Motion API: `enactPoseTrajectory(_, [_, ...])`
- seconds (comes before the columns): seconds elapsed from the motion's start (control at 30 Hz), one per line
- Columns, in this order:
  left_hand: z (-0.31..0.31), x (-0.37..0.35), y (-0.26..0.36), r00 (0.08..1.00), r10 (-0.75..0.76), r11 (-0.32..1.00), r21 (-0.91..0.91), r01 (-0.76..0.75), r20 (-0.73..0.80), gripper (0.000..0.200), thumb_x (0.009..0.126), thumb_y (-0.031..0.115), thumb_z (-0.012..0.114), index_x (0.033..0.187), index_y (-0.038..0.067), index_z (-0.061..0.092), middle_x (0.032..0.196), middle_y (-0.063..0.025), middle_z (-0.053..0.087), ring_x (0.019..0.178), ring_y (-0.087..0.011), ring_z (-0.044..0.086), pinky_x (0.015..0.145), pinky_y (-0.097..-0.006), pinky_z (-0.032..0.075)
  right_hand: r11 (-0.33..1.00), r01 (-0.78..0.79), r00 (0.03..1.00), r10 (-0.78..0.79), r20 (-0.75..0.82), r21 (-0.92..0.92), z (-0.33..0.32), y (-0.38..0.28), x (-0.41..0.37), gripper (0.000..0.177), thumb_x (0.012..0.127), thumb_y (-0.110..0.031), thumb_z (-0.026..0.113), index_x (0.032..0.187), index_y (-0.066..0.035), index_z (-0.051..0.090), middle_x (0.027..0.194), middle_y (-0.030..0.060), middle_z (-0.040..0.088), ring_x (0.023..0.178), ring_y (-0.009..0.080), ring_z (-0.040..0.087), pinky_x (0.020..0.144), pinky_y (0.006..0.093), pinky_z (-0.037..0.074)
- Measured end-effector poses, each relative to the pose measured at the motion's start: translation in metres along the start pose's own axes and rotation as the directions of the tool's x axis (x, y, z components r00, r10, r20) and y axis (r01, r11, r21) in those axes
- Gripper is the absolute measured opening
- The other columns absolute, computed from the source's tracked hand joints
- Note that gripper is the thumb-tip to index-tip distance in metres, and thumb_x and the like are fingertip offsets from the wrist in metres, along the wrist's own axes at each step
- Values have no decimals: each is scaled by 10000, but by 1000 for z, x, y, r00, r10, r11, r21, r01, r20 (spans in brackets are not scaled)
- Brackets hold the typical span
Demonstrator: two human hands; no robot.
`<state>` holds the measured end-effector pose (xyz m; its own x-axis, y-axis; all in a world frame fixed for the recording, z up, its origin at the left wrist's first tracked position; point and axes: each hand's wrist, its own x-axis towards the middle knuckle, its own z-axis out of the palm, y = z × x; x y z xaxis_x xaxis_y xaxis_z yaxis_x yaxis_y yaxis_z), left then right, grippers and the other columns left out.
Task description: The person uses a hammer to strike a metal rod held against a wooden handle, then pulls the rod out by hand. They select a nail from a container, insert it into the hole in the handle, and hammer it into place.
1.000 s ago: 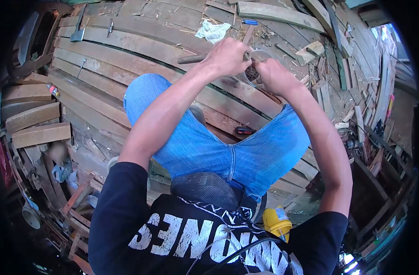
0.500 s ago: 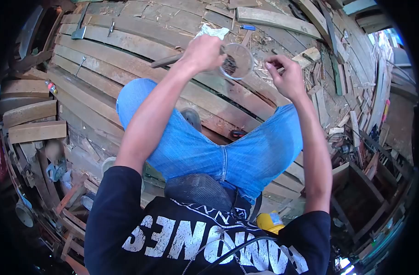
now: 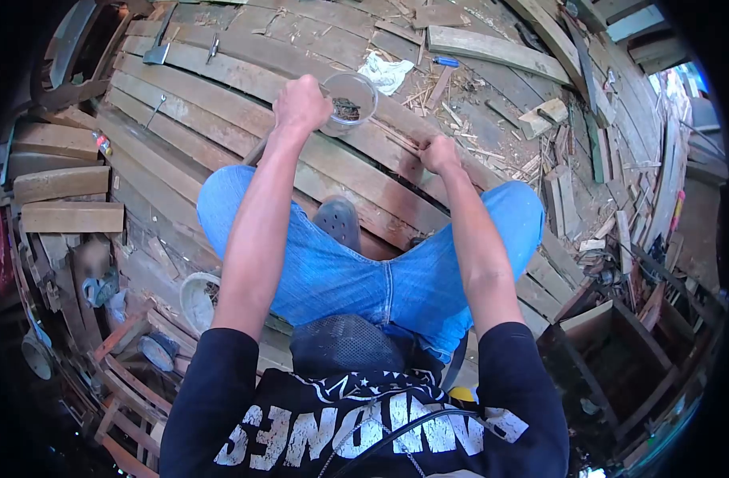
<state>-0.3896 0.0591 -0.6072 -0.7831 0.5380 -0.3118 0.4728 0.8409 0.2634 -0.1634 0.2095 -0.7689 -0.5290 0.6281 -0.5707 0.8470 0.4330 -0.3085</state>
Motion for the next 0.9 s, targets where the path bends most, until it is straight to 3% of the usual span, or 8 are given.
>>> enactPoseTrajectory(0.13, [14,8,-14,999,-45,999,-3,45,24,308,747,200,688,981,-1,681,991,-270,645,973,-391,628,852,-437,508,1000,4,1000,-4,6,-3,4,6,1,163,757,-197,674,903,-146,727,951,142,688,924,302,653,840,388,512])
enactPoseTrajectory(0.2, [17,9,-16,987,-109,994,26,107,119,304,750,188,669,993,5,681,1016,-271,641,1002,-387,623,861,-441,507,1000,19,1000,-19,-3,-21,8,7,2,153,757,-186,674,893,-141,727,947,144,688,920,305,653,837,388,512])
enactPoseTrajectory(0.27, [17,11,-16,987,-128,991,37,125,95,311,754,190,661,1005,8,679,1025,-266,641,1009,-388,621,868,-444,504,997,-20,999,23,-39,79,6,6,-2,174,759,-155,658,918,-113,715,934,168,683,920,324,649,846,406,507])
enactPoseTrajectory(0.4, [17,11,-21,987,-146,989,32,145,60,318,770,200,638,1027,16,675,1051,-260,638,1023,-386,617,882,-455,499,995,37,997,-30,-77,87,12,1,-6,232,778,-131,623,997,-85,685,984,202,665,974,341,629,872,419,493])
enactPoseTrajectory(0.5, [25,13,-30,984,-176,984,21,176,-3,306,780,213,636,1020,29,679,1056,-253,640,1024,-387,617,882,-457,499,997,59,996,-55,68,-54,9,-9,-10,336,796,-118,603,1129,-70,609,1113,223,618,1080,367,574,920,424,471])
enactPoseTrajectory(0.6, [26,12,-35,981,-192,980,60,191,14,302,782,232,655,1020,47,682,1050,-244,645,1014,-386,620,879,-460,498,982,90,992,-74,99,-164,23,-7,-7,326,789,-127,623,1104,-46,601,1125,217,614,1075,362,581,926,427,474])
enactPoseTrajectory(0.8, [11,4,-35,980,-198,980,17,198,-21,310,770,286,704,980,58,693,997,-222,661,984,-383,628,859,-468,498,958,160,987,-147,71,-240,36,-7,-4,280,845,-179,541,1085,-38,578,1125,203,607,1068,350,586,916,441,480])
enactPoseTrajectory(0.9, [-21,-6,-17,979,-159,987,-25,157,-127,261,807,257,680,984,66,707,954,-214,673,934,-373,649,819,-456,514,942,234,972,-230,43,-239,49,1,3,239,866,-150,471,1032,-27,591,1020,202,636,964,343,620,864,445,498])
